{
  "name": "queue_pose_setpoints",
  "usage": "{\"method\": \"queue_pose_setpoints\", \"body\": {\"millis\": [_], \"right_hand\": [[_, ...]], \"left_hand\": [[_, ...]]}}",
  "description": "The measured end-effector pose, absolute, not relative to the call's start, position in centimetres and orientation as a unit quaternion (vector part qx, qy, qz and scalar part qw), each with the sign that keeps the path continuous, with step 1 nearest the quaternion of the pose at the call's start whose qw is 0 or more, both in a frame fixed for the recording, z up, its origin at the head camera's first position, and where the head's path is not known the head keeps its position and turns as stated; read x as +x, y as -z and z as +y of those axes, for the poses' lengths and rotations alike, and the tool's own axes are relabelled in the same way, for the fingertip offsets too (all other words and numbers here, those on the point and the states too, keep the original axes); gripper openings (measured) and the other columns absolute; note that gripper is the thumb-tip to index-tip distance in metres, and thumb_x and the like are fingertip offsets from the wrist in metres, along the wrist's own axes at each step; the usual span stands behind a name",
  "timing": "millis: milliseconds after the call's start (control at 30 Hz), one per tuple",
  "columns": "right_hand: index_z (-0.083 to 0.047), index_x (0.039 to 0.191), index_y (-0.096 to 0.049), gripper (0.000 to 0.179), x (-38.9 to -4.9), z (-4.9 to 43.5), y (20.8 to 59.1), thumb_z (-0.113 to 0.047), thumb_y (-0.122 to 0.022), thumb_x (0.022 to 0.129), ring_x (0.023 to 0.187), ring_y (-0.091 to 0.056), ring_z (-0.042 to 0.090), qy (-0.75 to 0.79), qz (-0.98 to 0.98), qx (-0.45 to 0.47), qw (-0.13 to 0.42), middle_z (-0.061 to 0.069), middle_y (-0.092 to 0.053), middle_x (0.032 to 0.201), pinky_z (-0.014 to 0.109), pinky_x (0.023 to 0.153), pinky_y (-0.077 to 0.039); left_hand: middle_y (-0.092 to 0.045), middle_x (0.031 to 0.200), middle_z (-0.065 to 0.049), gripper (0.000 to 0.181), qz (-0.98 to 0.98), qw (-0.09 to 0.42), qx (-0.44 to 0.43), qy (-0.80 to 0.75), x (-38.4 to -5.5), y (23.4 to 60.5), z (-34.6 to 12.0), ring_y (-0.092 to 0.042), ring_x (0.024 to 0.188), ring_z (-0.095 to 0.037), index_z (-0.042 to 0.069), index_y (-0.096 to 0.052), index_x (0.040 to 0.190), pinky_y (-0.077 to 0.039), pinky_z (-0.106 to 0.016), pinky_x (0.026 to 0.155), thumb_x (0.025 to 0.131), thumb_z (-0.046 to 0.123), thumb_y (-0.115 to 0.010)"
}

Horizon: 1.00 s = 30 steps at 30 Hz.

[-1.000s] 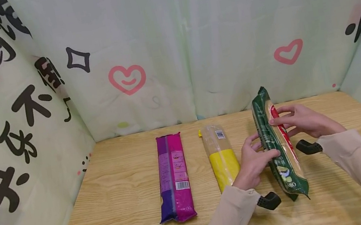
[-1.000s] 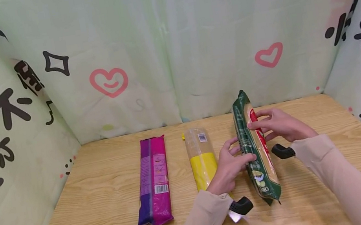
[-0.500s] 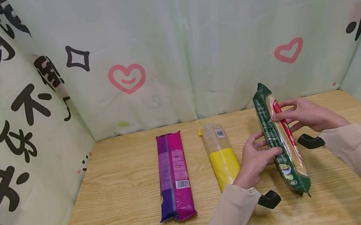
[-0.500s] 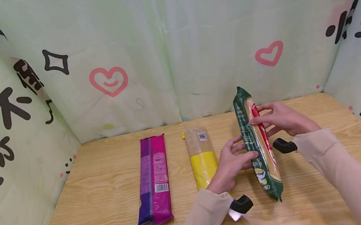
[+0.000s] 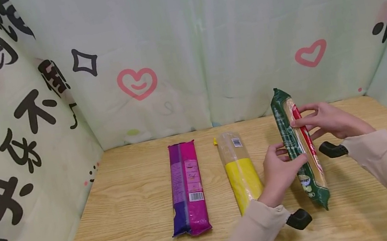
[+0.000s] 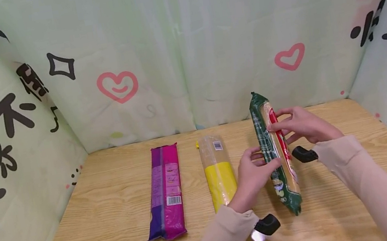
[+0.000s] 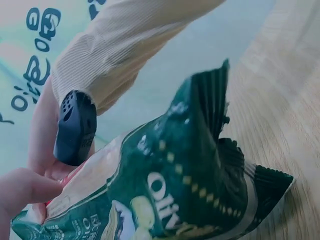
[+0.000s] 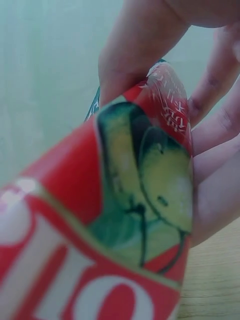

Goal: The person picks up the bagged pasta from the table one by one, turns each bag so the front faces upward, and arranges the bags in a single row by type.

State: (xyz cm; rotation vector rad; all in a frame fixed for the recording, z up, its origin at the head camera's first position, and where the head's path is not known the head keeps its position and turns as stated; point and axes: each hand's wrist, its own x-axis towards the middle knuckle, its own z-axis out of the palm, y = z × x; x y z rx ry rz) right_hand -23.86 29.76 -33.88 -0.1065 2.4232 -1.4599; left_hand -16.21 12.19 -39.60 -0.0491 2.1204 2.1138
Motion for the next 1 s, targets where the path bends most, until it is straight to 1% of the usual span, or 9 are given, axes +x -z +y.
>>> {"method": "queue_pose_setpoints", "body": {"millis": [233,367,500,700,833,1000], "right_hand": [[0.005,0.134,-0.024,0.070,-23.9,29.9,33.8,-0.029,-0.064,0.087,0.080,-0.063,0.025,0.509,0.846,-0.033,0.154,0.015,-0.063,0.098,0.045,0.067,-0.054],[0.004,0.132,-0.026,0.068,-23.8,30.0,33.9,-0.029,-0.064,0.086,0.080,-0.063,0.026,0.510,0.846,-0.029,0.152,0.015,-0.062,0.098,0.047,0.067,-0.054],[0.003,0.132,-0.025,0.069,-23.7,30.1,33.9,-0.029,-0.065,0.086,0.079,-0.063,0.026,0.508,0.847,-0.026,0.153,0.015,-0.062,0.098,0.047,0.067,-0.054],[0.004,0.134,-0.024,0.071,-23.6,30.0,33.9,-0.029,-0.065,0.086,0.080,-0.063,0.026,0.505,0.848,-0.025,0.158,0.015,-0.063,0.098,0.045,0.067,-0.054],[0.004,0.133,-0.025,0.072,-23.6,29.8,33.8,-0.031,-0.066,0.085,0.079,-0.063,0.027,0.498,0.853,-0.027,0.155,0.014,-0.063,0.094,0.045,0.065,-0.054],[0.003,0.131,-0.025,0.071,-23.4,29.5,33.7,-0.032,-0.066,0.084,0.079,-0.062,0.026,0.486,0.861,-0.027,0.151,0.016,-0.062,0.094,0.046,0.065,-0.054]], "left_hand": [[-0.051,0.090,0.011,0.060,0.741,0.081,-0.028,-0.666,-16.0,39.3,13.0,-0.051,0.077,-0.005,0.025,-0.048,0.113,-0.052,-0.026,0.064,0.065,0.029,-0.083],[-0.050,0.093,0.011,0.062,0.748,0.084,-0.022,-0.658,-15.8,39.2,13.0,-0.051,0.078,-0.006,0.025,-0.047,0.113,-0.052,-0.027,0.066,0.063,0.031,-0.084],[-0.050,0.094,0.011,0.062,0.758,0.075,-0.014,-0.648,-15.6,39.2,13.1,-0.051,0.080,-0.005,0.025,-0.047,0.112,-0.051,-0.025,0.066,0.063,0.032,-0.084],[-0.051,0.085,0.011,0.058,0.765,0.054,-0.010,-0.641,-15.7,39.4,13.3,-0.050,0.072,-0.004,0.023,-0.049,0.109,-0.049,-0.021,0.059,0.063,0.026,-0.084],[-0.051,0.083,0.011,0.058,0.766,0.047,-0.018,-0.640,-15.8,39.5,13.4,-0.050,0.069,-0.004,0.023,-0.050,0.109,-0.049,-0.021,0.059,0.062,0.022,-0.084],[-0.052,0.084,0.010,0.057,0.763,0.043,-0.029,-0.644,-16.0,39.6,13.5,-0.051,0.071,-0.004,0.021,-0.052,0.108,-0.049,-0.022,0.060,0.061,0.017,-0.085]]}}
